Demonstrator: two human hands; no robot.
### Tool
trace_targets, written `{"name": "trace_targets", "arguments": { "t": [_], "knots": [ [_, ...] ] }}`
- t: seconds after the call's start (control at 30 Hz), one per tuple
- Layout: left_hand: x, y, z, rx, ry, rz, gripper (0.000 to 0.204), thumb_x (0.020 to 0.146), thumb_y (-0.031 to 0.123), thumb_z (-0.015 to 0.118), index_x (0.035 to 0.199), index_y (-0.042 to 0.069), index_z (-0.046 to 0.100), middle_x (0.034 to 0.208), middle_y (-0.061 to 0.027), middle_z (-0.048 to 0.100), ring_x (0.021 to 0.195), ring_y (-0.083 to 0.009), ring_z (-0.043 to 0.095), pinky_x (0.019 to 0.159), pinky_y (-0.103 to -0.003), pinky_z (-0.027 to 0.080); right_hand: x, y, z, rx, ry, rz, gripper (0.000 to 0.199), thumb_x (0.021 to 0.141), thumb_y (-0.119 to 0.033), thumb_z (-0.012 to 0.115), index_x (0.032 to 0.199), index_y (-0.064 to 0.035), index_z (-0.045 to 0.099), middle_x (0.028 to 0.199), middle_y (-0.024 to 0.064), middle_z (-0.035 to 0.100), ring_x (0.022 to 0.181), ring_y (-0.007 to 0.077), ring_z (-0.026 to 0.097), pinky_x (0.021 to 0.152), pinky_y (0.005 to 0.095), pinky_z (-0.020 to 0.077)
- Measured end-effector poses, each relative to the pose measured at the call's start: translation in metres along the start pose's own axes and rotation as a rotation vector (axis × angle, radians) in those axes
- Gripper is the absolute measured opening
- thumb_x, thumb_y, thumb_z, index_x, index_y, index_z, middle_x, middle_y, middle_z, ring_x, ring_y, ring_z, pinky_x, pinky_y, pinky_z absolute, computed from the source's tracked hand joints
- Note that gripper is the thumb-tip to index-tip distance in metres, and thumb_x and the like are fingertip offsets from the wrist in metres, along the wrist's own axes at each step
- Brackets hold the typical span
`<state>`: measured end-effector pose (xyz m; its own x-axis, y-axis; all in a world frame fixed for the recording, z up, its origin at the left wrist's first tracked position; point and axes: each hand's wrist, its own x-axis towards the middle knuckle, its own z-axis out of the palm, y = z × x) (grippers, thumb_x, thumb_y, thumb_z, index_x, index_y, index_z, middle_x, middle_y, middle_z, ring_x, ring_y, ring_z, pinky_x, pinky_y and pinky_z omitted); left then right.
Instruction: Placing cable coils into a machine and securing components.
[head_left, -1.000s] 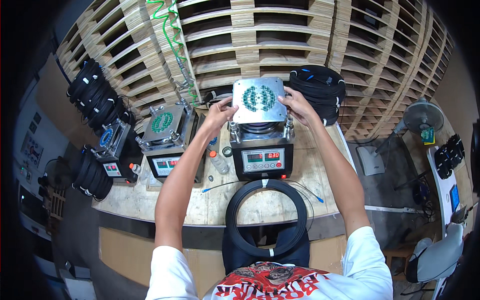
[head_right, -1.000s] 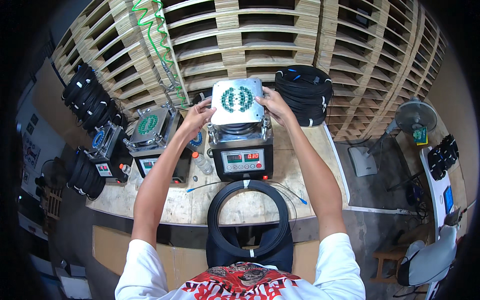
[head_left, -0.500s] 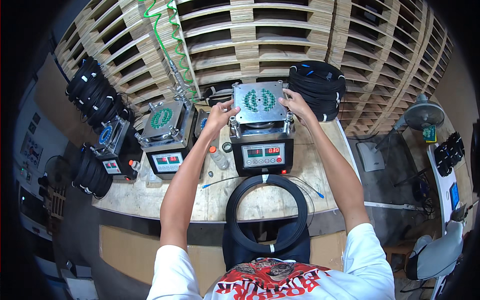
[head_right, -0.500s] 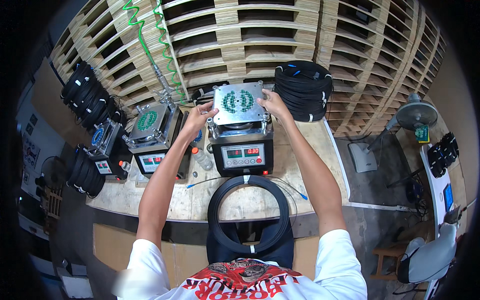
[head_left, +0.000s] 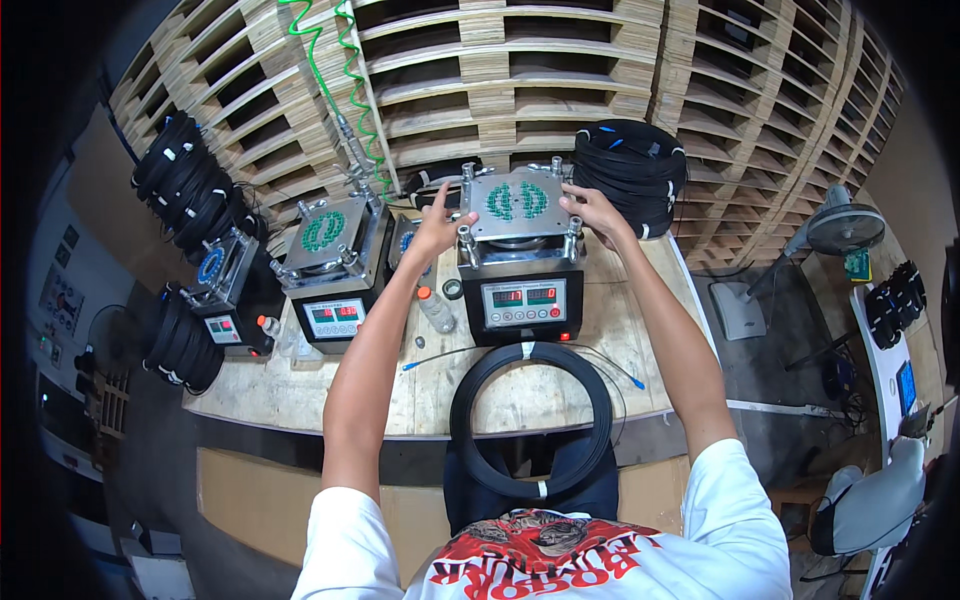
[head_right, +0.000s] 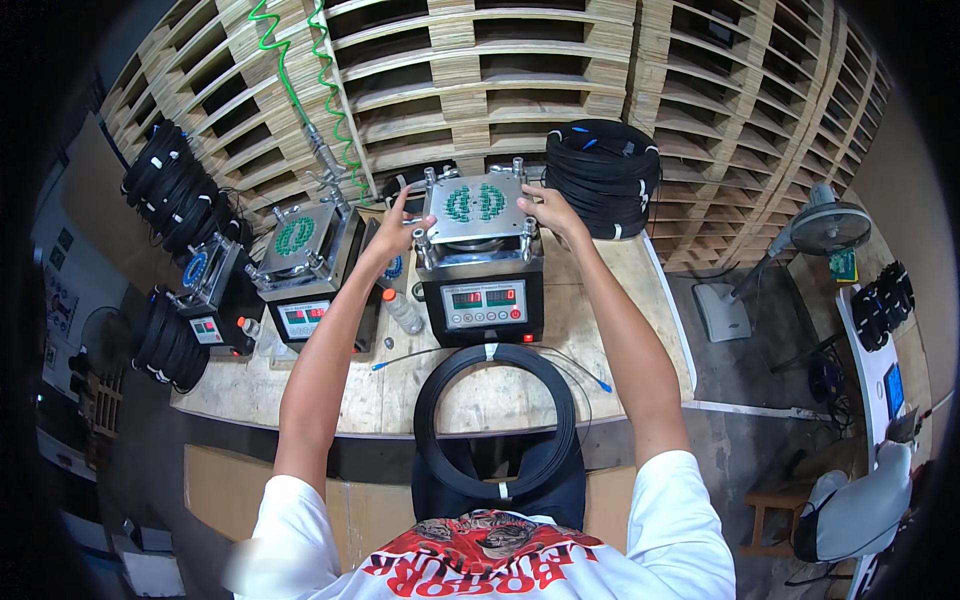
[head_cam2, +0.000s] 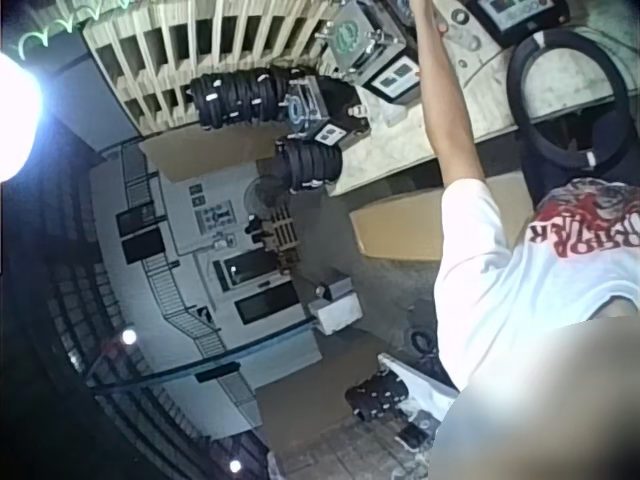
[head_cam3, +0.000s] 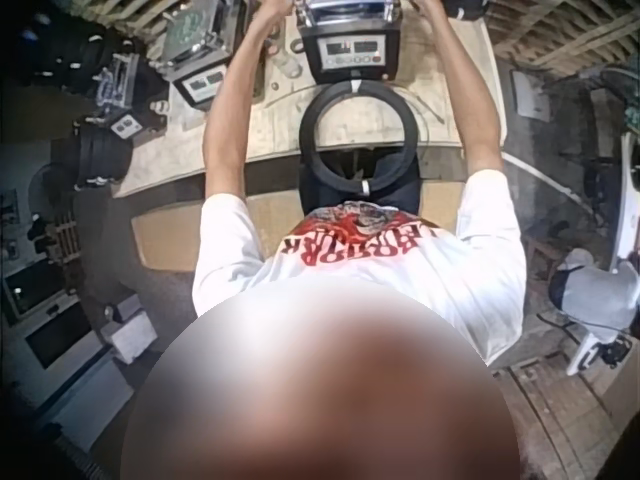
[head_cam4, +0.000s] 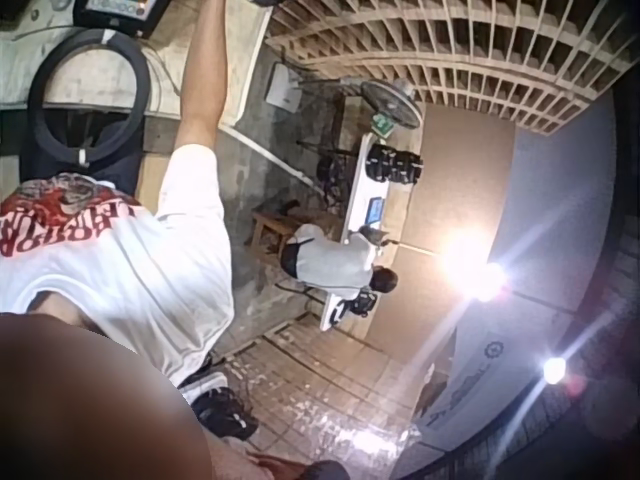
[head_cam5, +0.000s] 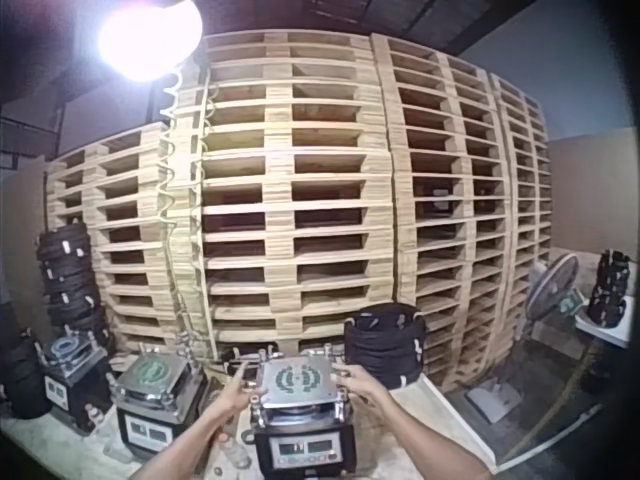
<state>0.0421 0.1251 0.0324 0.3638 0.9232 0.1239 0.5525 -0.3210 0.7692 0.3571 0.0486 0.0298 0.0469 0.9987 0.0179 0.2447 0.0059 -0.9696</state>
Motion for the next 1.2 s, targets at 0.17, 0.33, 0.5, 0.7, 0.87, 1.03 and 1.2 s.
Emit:
{"name": "trace_targets", "arguments": {
  "t": [0.17,0.33,0.5,0.7,0.87,1.03,1.2],
  "knots": [
    [-0.047,-0.013,-0.004,-0.707,-0.100,-0.035,0.083,0.095,0.025,0.071,0.159,0.013,0.020,0.143,-0.0183,0.041,0.119,-0.0237,0.056,0.096,-0.033,0.051,-0.052,0.012,-0.001,0.149,0.010,-0.084,0.052,0.102,-0.029,0.059,0.147,-0.0056,0.048,0.115,0.0024,0.062,0.099,0.0084,0.054,0.091,0.0258,0.0458],
    [-0.072,-0.014,-0.012,-0.708,-0.155,0.074,0.091,0.090,0.017,0.076,0.159,0.013,0.018,0.154,-0.0204,0.034,0.138,-0.0263,0.044,0.109,-0.039,0.044,-0.083,0.011,0.002,0.304,-0.104,-0.193,0.067,0.093,-0.025,0.073,0.149,-0.0041,0.044,0.134,0.0079,0.056,0.123,0.0150,0.053,0.105,0.0281,0.0412],
    [-0.065,-0.005,0.003,-0.571,-0.051,0.111,0.106,0.076,0.031,0.088,0.159,0.021,0.022,0.149,-0.0240,0.036,0.135,-0.0332,0.045,0.105,-0.042,0.045,-0.080,0.017,0.018,0.297,0.004,-0.299,0.067,0.087,-0.018,0.078,0.146,-0.0062,0.048,0.128,0.0085,0.052,0.119,0.0162,0.055,0.102,0.0279,0.0448],
    [-0.057,0.006,0.024,-0.369,0.103,0.165,0.101,0.078,0.037,0.086,0.157,0.021,0.025,0.141,-0.0225,0.039,0.123,-0.0339,0.051,0.095,-0.043,0.051,-0.061,0.036,0.033,-0.026,0.295,-0.415,0.059,0.084,-0.022,0.080,0.138,-0.0130,0.057,0.112,0.0097,0.053,0.097,0.0144,0.056,0.087,0.0261,0.0484],
    [-0.060,0.000,0.010,-0.415,0.046,0.158,0.093,0.083,0.041,0.081,0.157,0.021,0.027,0.142,-0.0202,0.038,0.120,-0.0313,0.052,0.092,-0.041,0.051,-0.065,0.019,0.042,0.041,0.253,-0.365,0.056,0.090,-0.025,0.073,0.141,-0.0119,0.053,0.109,0.0053,0.053,0.092,0.0101,0.055,0.080,0.0242,0.0476],
    [-0.029,0.002,-0.006,-0.569,0.033,0.015,0.068,0.098,0.062,0.049,0.151,0.020,0.039,0.134,-0.0089,0.054,0.113,-0.0198,0.055,0.091,-0.040,0.048,-0.038,0.008,0.006,0.212,0.194,-0.245,0.051,0.101,-0.042,0.057,0.143,-0.0146,0.050,0.102,0.0020,0.058,0.087,0.0073,0.054,0.075,0.0227,0.0454],
    [0.038,0.001,-0.014,-0.660,0.007,-0.109,0.069,0.099,0.064,0.044,0.151,0.019,0.037,0.138,-0.0042,0.054,0.117,-0.0240,0.052,0.094,-0.042,0.044,0.020,0.001,-0.018,0.196,0.282,-0.177,0.050,0.100,-0.043,0.058,0.140,-0.0144,0.053,0.104,-0.0006,0.060,0.088,0.0078,0.054,0.075,0.0230,0.0440]
  ]
}}
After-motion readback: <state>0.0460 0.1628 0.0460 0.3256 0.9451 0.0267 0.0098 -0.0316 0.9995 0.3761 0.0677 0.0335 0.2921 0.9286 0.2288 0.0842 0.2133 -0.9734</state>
